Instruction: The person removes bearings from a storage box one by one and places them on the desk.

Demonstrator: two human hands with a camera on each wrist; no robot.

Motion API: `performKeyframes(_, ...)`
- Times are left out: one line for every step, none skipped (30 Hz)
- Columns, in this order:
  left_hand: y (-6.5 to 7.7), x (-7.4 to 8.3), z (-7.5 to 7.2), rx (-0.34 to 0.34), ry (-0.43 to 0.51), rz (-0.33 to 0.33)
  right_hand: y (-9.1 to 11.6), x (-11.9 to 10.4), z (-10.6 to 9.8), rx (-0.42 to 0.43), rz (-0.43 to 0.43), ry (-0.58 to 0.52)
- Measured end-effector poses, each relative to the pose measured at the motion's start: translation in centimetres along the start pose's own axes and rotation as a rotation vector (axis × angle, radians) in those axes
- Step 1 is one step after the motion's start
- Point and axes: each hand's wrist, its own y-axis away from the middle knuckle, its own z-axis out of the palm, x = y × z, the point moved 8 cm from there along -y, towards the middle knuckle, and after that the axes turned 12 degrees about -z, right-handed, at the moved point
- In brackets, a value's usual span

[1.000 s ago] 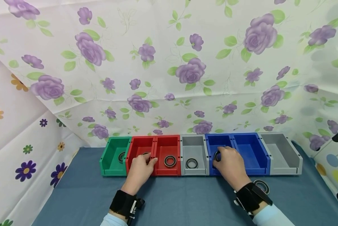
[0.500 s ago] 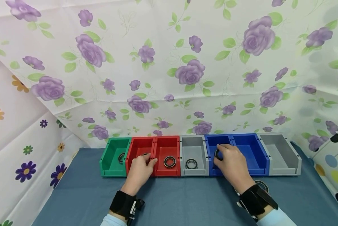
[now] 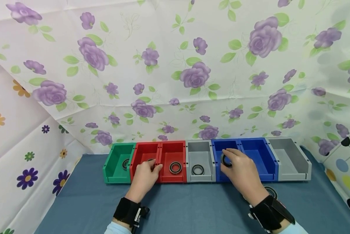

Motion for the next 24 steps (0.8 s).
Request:
performKeyframes(0.0, 0.0, 0.0, 0.001, 0.0, 0.001, 0.0, -0.1, -0.1, 0.002, -0.004, 0.002)
performKeyframes(0.0, 0.0, 0.0, 0.002, 0.0, 0.0, 0.0, -0.3, -0.3, 0.003, -0.01, 0.004)
performKeyframes(0.0, -0.1, 0.0, 0.003, -0.002, -0.001, 0.0, -0.5, -0.5, 0.005, -0.015, 0.008)
performKeyframes(0.0, -0.1, 0.1, 0.003, -0.003, -0.001, 0.0, -0.6, -0.6, 0.008, -0.02, 0.01)
performKeyframes(-0.1, -0.1, 0.1, 0.004, -0.005, -0.001, 0.1, -0.8, -0.8, 0.011, -0.025, 0.012)
performKeyframes(-0.1, -0.1, 0.1, 0.004, -0.006, 0.0, 0.1, -0.9, -1.0, 0.016, -0.031, 0.014)
performKeyframes(-0.1, -0.1, 0.1, 0.005, -0.007, -0.004, 0.1, -1.1, -1.1, 0.023, -0.036, 0.017)
performKeyframes(-0.1, -0.1, 0.1, 0.005, -0.008, -0.004, 0.2, -1.2, -1.3, 0.031, -0.044, 0.018)
performKeyframes(-0.1, -0.1, 0.1, 0.006, -0.008, -0.003, 0.2, -1.3, -1.5, 0.041, -0.053, 0.019)
performKeyframes(-0.1, -0.1, 0.1, 0.007, -0.008, -0.001, 0.2, -1.4, -1.7, 0.053, -0.062, 0.02)
performKeyframes(-0.1, -0.1, 0.0, 0.008, -0.007, 0.001, 0.3, -1.5, -1.8, 0.064, -0.071, 0.022)
performKeyframes(-0.1, -0.1, 0.0, 0.008, -0.007, 0.001, 0.3, -1.6, -2.0, 0.076, -0.081, 0.024)
performKeyframes(-0.1, -0.1, 0.0, 0.008, -0.006, 0.0, 0.4, -1.6, -2.1, 0.086, -0.089, 0.024)
performKeyframes(-0.2, -0.1, 0.1, 0.009, -0.005, 0.0, 0.4, -1.7, -2.3, 0.096, -0.098, 0.026)
performKeyframes(-0.2, -0.1, 0.1, 0.008, -0.003, -0.001, 0.5, -1.7, -2.4, 0.104, -0.105, 0.026)
performKeyframes(-0.2, -0.1, 0.1, 0.007, -0.002, -0.003, 0.6, -1.7, -2.5, 0.111, -0.11, 0.024)
performKeyframes(-0.2, -0.1, 0.1, 0.006, 0.0, -0.006, 0.7, -1.8, -2.5, 0.117, -0.115, 0.022)
performKeyframes(-0.2, -0.2, 0.1, 0.004, 0.001, -0.01, 0.8, -1.8, -2.6, 0.121, -0.118, 0.02)
performKeyframes(-0.2, -0.2, 0.1, 0.003, 0.003, -0.012, 0.9, -1.9, -2.7, 0.124, -0.12, 0.019)
performKeyframes(-0.2, -0.2, 0.1, 0.002, 0.004, -0.015, 1.0, -2.0, -2.7, 0.126, -0.121, 0.018)
performKeyframes(-0.2, -0.2, 0.1, 0.001, 0.006, -0.016, 1.2, -2.1, -2.8, 0.125, -0.121, 0.019)
performKeyframes(-0.2, -0.2, 0.1, 0.001, 0.007, -0.017, 1.3, -2.1, -2.8, 0.125, -0.12, 0.022)
performKeyframes(-0.2, -0.3, 0.1, 0.002, 0.008, -0.018, 1.5, -2.2, -2.8, 0.123, -0.117, 0.023)
performKeyframes(-0.2, -0.3, 0.1, 0.002, 0.009, -0.017, 1.6, -2.3, -2.8, 0.12, -0.114, 0.025)
